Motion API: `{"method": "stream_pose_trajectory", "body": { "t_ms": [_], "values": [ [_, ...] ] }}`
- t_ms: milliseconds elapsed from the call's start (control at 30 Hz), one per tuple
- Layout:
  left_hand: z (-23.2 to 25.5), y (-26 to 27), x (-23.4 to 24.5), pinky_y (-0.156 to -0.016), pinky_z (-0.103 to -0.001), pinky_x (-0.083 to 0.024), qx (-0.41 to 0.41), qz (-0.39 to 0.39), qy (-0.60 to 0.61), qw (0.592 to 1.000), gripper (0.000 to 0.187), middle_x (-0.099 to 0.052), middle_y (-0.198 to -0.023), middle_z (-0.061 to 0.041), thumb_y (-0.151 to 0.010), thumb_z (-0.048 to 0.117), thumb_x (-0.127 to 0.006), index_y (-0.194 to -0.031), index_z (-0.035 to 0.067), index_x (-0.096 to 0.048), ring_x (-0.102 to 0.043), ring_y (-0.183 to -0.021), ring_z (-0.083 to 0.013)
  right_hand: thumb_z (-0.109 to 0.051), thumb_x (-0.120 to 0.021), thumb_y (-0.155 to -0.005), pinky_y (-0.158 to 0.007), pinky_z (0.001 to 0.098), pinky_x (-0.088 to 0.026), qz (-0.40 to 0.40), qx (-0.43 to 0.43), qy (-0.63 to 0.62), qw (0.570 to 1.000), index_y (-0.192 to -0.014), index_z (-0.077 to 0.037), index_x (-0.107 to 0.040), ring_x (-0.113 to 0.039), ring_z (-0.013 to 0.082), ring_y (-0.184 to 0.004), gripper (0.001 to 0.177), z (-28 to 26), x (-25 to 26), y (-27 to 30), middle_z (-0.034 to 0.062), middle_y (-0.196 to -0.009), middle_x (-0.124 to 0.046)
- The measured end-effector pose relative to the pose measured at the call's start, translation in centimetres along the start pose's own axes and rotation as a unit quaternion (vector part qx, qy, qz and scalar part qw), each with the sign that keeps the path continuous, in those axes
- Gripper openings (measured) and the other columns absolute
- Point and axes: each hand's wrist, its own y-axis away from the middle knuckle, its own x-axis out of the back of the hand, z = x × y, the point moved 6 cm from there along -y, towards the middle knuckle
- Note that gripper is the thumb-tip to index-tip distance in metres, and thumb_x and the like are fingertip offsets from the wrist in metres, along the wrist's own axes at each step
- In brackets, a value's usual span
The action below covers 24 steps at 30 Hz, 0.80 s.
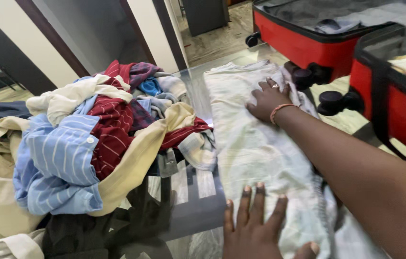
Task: The person picks up a shirt from a pile on a glass table, spreads it out, folds the sleeves and sides inward, and then rolls or folds it into a compact bundle before placing it into an open suitcase.
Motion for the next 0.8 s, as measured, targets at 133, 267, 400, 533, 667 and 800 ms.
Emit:
{"method": "stream_pose_trajectory", "body": {
  "t_ms": [133,267,400,533,667,800],
  "values": [
    [1.2,-0.1,2.0,-0.117,-0.066,0.004,0.046,-0.027,-0.004,0.999,0.089,-0.022,-0.162,-0.034,-0.085,0.072,-0.058,-0.154,0.016,-0.047,-0.012,-0.154,-0.0454,-0.071,-0.057,-0.089,-0.119,0.0709,-0.015,-0.135,-0.021,0.019,0.990,-0.146,-0.017,-0.057,-0.021,0.0434,-0.154,0.079,1.9,-2.0,0.8,0.0172,-0.161,-0.038],
    [2.9,0.4,3.7,-0.116,-0.065,0.001,0.040,0.024,-0.006,0.999,0.089,-0.023,-0.162,-0.032,-0.087,0.072,-0.056,-0.156,0.017,-0.046,-0.012,-0.153,-0.0440,-0.089,-0.052,-0.085,-0.122,0.0645,-0.021,-0.207,0.035,0.040,0.977,-0.156,-0.019,-0.045,-0.026,0.0505,-0.150,0.100,0.7,-0.8,5.8,0.0212,-0.164,-0.033],
    [3.2,0.6,3.8,-0.119,-0.060,-0.001,0.104,-0.062,-0.016,0.993,0.087,-0.016,-0.166,-0.023,-0.084,0.072,-0.051,-0.155,0.023,-0.040,-0.006,-0.156,-0.0387,-0.087,-0.047,-0.080,-0.117,0.0793,-0.012,-0.284,-0.054,0.059,0.955,-0.163,-0.027,-0.026,-0.004,0.0407,-0.160,0.104,-1.7,3.8,14.5,0.0072,-0.173,-0.013],
    [3.2,0.2,3.9,-0.121,-0.058,0.000,0.114,-0.102,-0.043,0.987,0.091,-0.009,-0.169,-0.017,-0.083,0.075,-0.048,-0.158,0.028,-0.032,-0.003,-0.156,-0.0350,-0.088,-0.047,-0.079,-0.114,0.0800,-0.010,-0.255,-0.037,0.043,0.965,-0.163,-0.027,-0.023,0.001,0.0420,-0.159,0.107,-3.2,5.9,19.8,0.0070,-0.173,-0.008],
    [2.2,-1.1,3.5,-0.120,-0.058,0.000,0.103,-0.110,-0.063,0.986,0.095,-0.007,-0.169,-0.013,-0.082,0.077,-0.048,-0.160,0.030,-0.024,-0.001,-0.156,-0.0314,-0.084,-0.042,-0.084,-0.115,0.0787,-0.001,-0.194,-0.023,0.036,0.980,-0.163,-0.028,-0.021,0.000,0.0390,-0.158,0.098,-3.2,5.6,21.2,0.0050,-0.172,-0.008],
    [0.7,-2.9,2.9,-0.121,-0.056,-0.003,0.104,-0.109,-0.078,0.986,0.092,-0.010,-0.170,-0.010,-0.081,0.077,-0.047,-0.158,0.032,-0.027,-0.005,-0.157,-0.0281,-0.073,-0.036,-0.093,-0.113,0.0825,0.004,-0.156,-0.012,0.052,0.986,-0.163,-0.027,-0.022,-0.002,0.0364,-0.159,0.085,-3.0,4.7,20.1,0.0045,-0.172,-0.011]
  ]
}}
